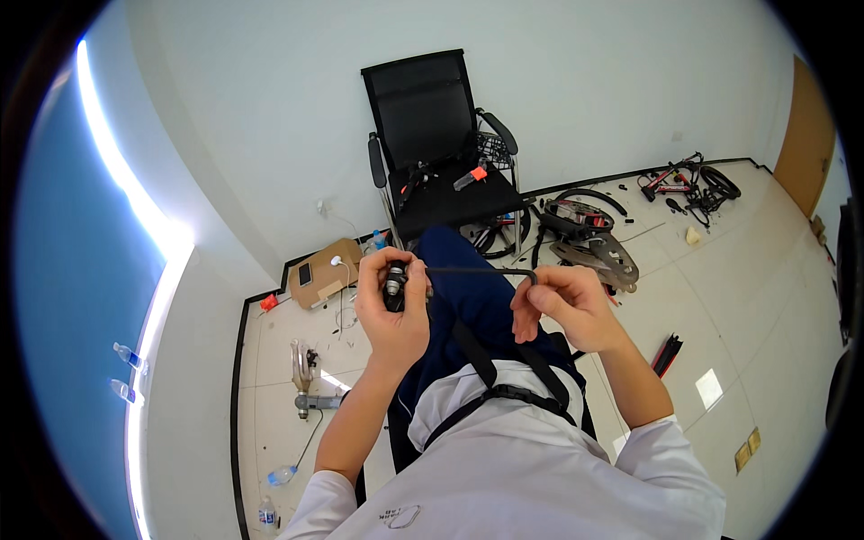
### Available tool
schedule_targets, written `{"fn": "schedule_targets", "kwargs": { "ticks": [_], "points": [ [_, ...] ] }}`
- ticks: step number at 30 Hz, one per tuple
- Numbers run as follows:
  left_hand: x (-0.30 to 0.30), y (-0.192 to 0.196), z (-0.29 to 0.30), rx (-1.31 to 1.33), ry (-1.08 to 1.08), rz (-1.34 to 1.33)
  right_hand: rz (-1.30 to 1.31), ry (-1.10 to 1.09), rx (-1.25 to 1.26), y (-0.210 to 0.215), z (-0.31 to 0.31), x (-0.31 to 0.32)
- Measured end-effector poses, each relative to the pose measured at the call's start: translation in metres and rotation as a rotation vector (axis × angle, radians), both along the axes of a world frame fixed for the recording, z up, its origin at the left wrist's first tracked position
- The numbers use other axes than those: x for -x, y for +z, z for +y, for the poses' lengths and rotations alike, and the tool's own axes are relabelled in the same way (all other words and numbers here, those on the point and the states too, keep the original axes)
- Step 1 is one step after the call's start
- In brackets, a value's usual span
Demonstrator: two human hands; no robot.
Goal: The person holds a small cylindrical mechanical component and uses an L-shaped hex key to tighten or loosen a screw. They rotate the component and reposition the tool repeatedly while seated.
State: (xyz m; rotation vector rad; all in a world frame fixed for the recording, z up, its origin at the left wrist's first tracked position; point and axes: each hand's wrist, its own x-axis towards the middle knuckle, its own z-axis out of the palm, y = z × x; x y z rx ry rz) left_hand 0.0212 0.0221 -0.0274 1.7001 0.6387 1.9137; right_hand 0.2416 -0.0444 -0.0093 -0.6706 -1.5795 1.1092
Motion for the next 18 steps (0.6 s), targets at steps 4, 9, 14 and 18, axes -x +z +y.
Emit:
{"fn": "schedule_targets", "kwargs": {
  "ticks": [4,9,14,18],
  "points": [
    [0.006,-0.007,0.006,-0.115,0.138,0.145,0.109,0.035,0.081,-0.005,0.005,-0.001],
    [-0.001,0.002,-0.009,0.298,-0.276,0.138,-0.029,-0.093,-0.074,-0.009,0.004,0.010],
    [-0.003,0.004,-0.005,0.267,-0.252,0.109,-0.236,-0.192,-0.140,0.002,0.006,0.004],
    [0.003,0.004,0.001,0.241,-0.167,0.083,-0.176,-0.176,-0.156,0.000,0.002,-0.005]
  ]
}}
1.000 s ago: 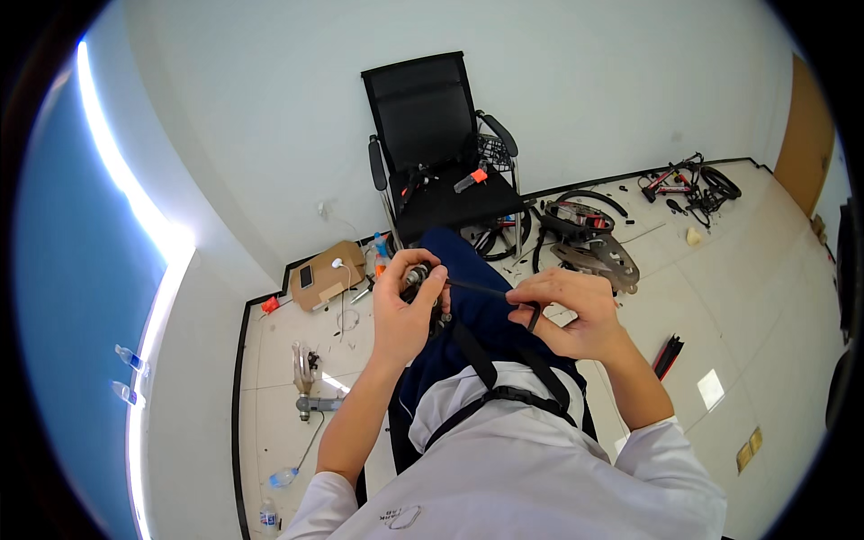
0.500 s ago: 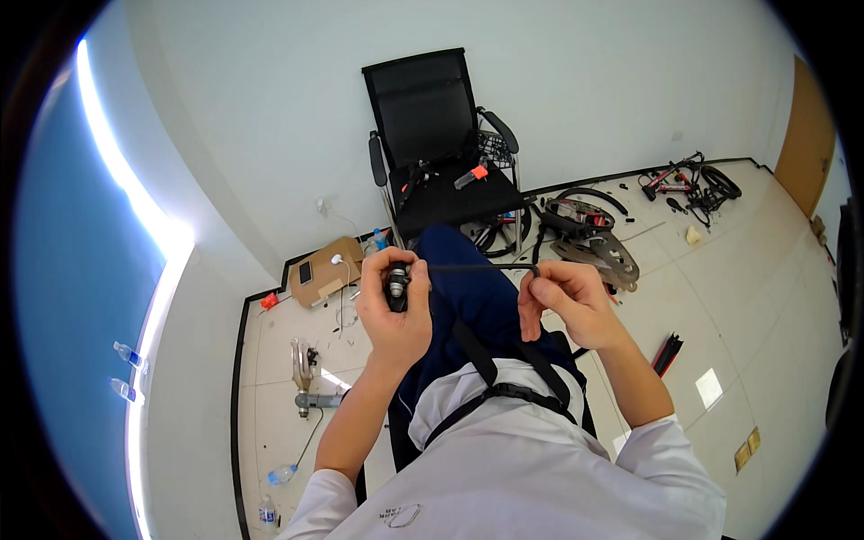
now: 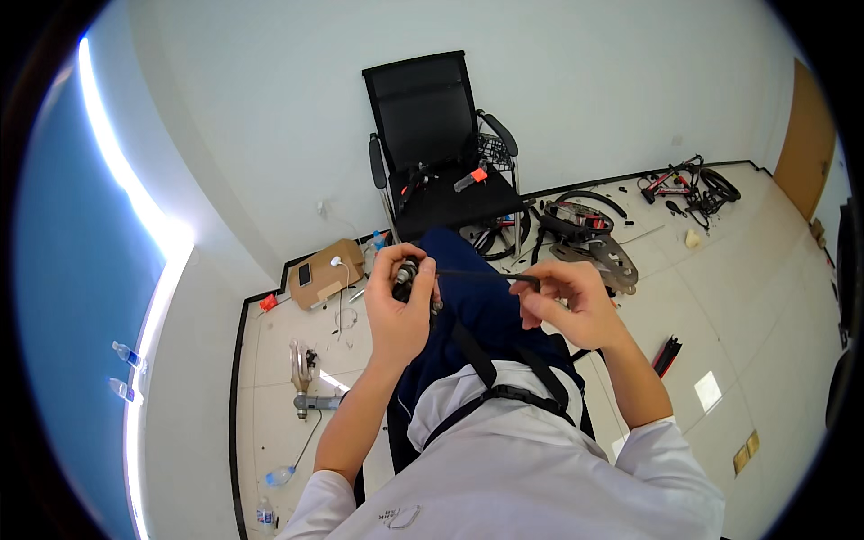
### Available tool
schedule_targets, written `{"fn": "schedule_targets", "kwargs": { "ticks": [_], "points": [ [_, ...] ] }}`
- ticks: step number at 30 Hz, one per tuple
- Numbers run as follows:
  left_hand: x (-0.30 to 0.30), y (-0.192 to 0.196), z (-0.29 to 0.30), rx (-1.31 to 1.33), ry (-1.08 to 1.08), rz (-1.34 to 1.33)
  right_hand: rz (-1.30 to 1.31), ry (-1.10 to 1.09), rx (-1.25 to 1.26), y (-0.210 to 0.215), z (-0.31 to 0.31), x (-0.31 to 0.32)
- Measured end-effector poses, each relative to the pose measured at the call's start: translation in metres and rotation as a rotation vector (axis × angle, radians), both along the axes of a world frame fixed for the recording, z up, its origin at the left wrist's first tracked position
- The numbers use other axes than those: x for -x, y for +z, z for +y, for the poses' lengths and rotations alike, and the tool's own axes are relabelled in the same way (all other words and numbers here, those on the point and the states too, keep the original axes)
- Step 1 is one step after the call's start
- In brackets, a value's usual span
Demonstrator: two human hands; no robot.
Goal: The person holds a small cylindrical mechanical component and uses an L-shaped hex key to tighten or loosen a screw. They rotate the component and reposition the tool repeatedly while seated.
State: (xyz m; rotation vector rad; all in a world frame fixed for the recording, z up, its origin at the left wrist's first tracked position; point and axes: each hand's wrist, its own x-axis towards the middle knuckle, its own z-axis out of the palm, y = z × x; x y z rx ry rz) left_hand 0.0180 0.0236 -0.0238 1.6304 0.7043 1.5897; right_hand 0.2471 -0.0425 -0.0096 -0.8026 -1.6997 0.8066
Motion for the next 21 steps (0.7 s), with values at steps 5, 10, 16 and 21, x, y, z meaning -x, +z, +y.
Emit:
{"fn": "schedule_targets", "kwargs": {
  "ticks": [5,10,16,21],
  "points": [
    [0.003,-0.001,0.001,-0.035,0.032,0.002,0.014,-0.091,-0.030,0.001,0.001,0.001],
    [0.001,0.004,-0.001,0.001,0.005,-0.003,-0.347,-0.407,-0.663,0.004,0.008,-0.001],
    [0.000,0.000,0.003,-0.077,0.060,-0.049,-0.193,-0.459,-0.578,0.005,0.009,-0.003],
    [-0.001,-0.002,0.000,-0.138,0.106,-0.058,-0.137,-0.199,0.018,0.003,0.009,-0.012]
  ]
}}
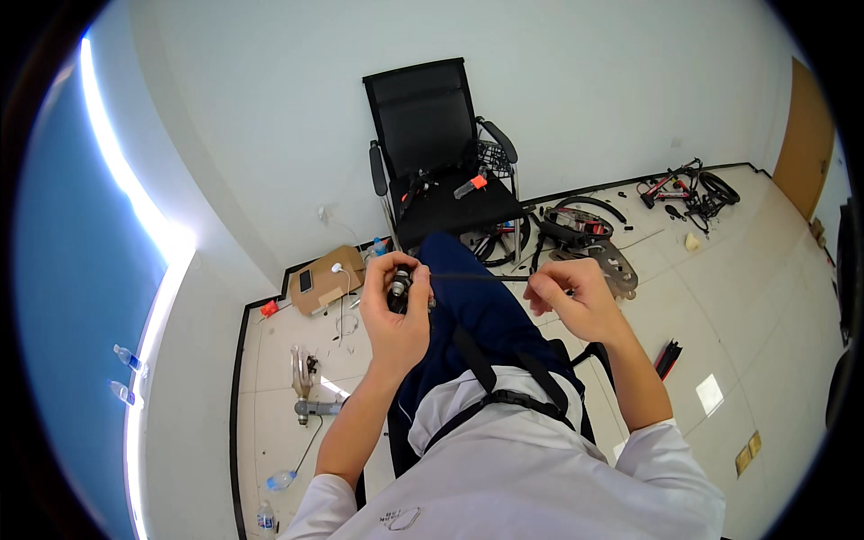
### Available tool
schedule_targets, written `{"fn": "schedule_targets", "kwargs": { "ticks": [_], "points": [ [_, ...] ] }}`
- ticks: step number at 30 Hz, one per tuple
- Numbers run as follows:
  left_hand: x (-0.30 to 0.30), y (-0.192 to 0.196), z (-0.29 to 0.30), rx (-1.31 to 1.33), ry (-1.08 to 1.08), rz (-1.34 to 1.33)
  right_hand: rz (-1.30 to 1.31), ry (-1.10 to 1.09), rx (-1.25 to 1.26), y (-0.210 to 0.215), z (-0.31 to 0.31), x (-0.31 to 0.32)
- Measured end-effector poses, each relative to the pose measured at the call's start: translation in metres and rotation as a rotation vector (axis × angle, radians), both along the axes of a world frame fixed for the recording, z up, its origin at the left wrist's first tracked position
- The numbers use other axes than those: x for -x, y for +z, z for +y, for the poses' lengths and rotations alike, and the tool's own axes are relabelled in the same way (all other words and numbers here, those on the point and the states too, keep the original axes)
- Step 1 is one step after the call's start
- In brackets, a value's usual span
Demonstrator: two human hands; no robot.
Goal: The person holds a small cylindrical mechanical component and uses an L-shaped hex key to tighten or loosen a screw. They rotate the component and reposition the tool repeatedly while seated.
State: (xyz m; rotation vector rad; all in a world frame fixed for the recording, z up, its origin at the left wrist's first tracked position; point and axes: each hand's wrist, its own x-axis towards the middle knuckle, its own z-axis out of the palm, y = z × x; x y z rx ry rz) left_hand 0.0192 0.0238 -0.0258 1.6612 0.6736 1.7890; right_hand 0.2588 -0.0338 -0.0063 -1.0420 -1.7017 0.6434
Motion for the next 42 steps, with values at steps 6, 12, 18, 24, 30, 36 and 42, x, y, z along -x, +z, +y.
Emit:
{"fn": "schedule_targets", "kwargs": {
  "ticks": [6,12,18,24,30,36,42],
  "points": [
    [0.001,-0.005,0.001,-0.077,0.043,0.049,0.285,0.200,0.195,-0.003,0.006,0.001],
    [0.002,-0.010,0.004,-0.182,0.070,0.060,0.346,0.280,0.206,-0.004,0.007,0.004],
    [0.006,-0.007,0.002,-0.059,0.004,0.134,0.074,0.086,-0.119,0.001,-0.004,0.007],
    [0.004,-0.007,0.002,0.024,-0.059,0.124,-0.312,-0.135,-0.659,-0.001,-0.001,0.005],
    [0.005,-0.005,0.002,0.044,-0.070,0.123,-0.376,-0.172,-0.736,-0.001,-0.003,0.007],
    [0.004,-0.004,0.001,0.043,-0.079,0.128,-0.358,-0.159,-0.710,0.000,-0.002,0.006],
    [0.002,-0.003,0.001,0.034,-0.044,0.059,-0.174,-0.124,-0.422,0.005,-0.009,0.011]
  ]
}}
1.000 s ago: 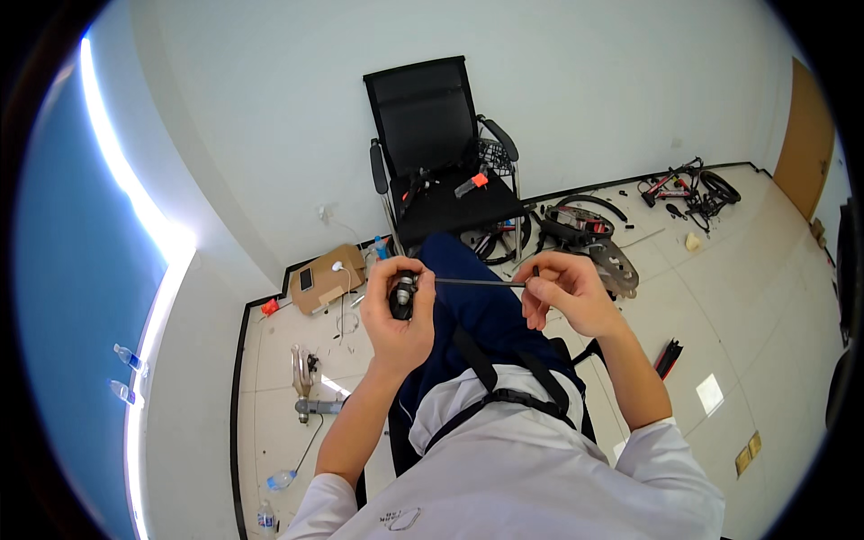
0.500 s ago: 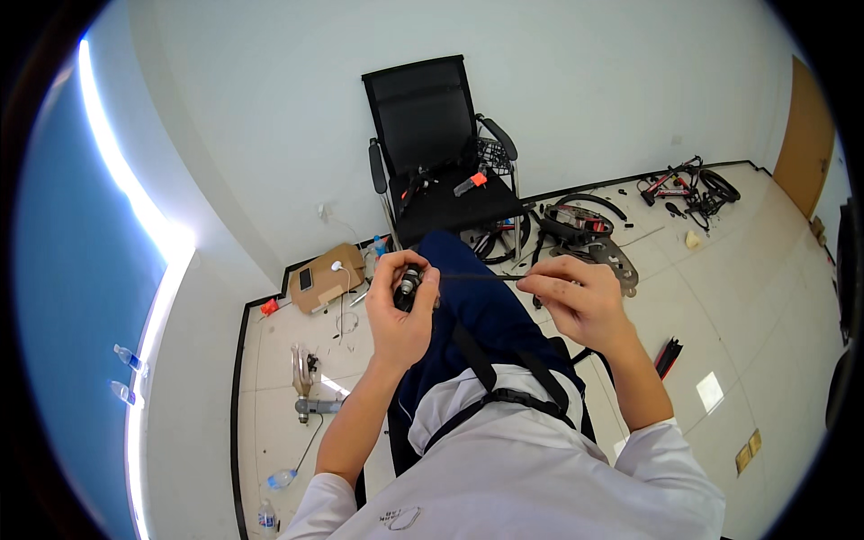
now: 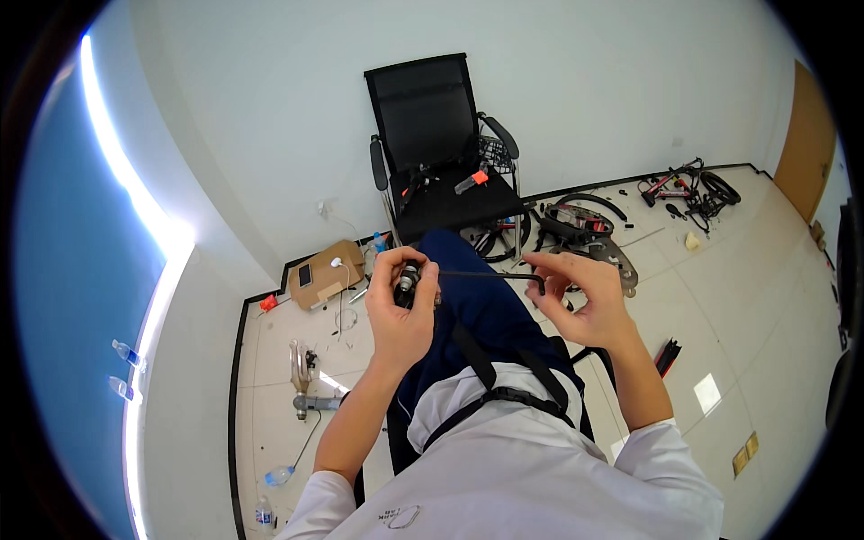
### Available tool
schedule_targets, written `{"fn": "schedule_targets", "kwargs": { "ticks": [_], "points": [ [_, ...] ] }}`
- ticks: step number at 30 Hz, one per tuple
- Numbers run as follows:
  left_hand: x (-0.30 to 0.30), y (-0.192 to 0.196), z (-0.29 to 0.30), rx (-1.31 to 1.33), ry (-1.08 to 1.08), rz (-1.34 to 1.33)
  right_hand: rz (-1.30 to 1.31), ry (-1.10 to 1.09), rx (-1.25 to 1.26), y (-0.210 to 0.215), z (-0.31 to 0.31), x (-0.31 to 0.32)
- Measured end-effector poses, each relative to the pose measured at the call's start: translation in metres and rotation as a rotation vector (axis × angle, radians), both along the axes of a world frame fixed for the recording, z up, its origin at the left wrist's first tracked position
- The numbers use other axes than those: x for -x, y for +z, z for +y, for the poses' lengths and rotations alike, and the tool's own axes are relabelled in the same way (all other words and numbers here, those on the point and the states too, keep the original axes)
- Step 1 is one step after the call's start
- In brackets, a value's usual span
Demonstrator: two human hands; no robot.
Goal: The person holds a small cylindrical mechanical component and uses an L-shaped hex key to tighten or loosen a screw. They rotate the component and reposition the tool repeatedly while seated.
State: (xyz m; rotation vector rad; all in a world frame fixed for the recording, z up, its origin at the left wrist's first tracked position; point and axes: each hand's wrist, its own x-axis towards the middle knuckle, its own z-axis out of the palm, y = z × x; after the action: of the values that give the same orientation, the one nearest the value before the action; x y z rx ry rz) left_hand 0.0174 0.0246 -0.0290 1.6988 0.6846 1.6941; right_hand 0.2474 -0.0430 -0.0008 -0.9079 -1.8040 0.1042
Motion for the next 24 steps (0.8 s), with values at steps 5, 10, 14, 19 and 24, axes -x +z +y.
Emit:
{"fn": "schedule_targets", "kwargs": {
  "ticks": [5,10,14,19,24],
  "points": [
    [-0.001,0.002,0.002,-0.016,0.017,-0.056,0.046,0.101,0.029,-0.001,0.002,-0.009],
    [-0.001,0.000,0.002,-0.030,0.040,-0.059,0.106,0.145,0.176,-0.002,0.002,-0.010],
    [0.000,-0.001,0.000,-0.051,0.045,-0.058,0.313,0.269,0.329,-0.006,-0.001,-0.004],
    [0.001,0.000,0.002,-0.045,0.002,-0.066,0.256,0.210,0.239,-0.006,0.003,-0.004],
    [0.001,0.004,0.001,-0.024,-0.044,-0.041,-0.031,0.044,-0.157,-0.005,0.012,-0.009]
  ]
}}
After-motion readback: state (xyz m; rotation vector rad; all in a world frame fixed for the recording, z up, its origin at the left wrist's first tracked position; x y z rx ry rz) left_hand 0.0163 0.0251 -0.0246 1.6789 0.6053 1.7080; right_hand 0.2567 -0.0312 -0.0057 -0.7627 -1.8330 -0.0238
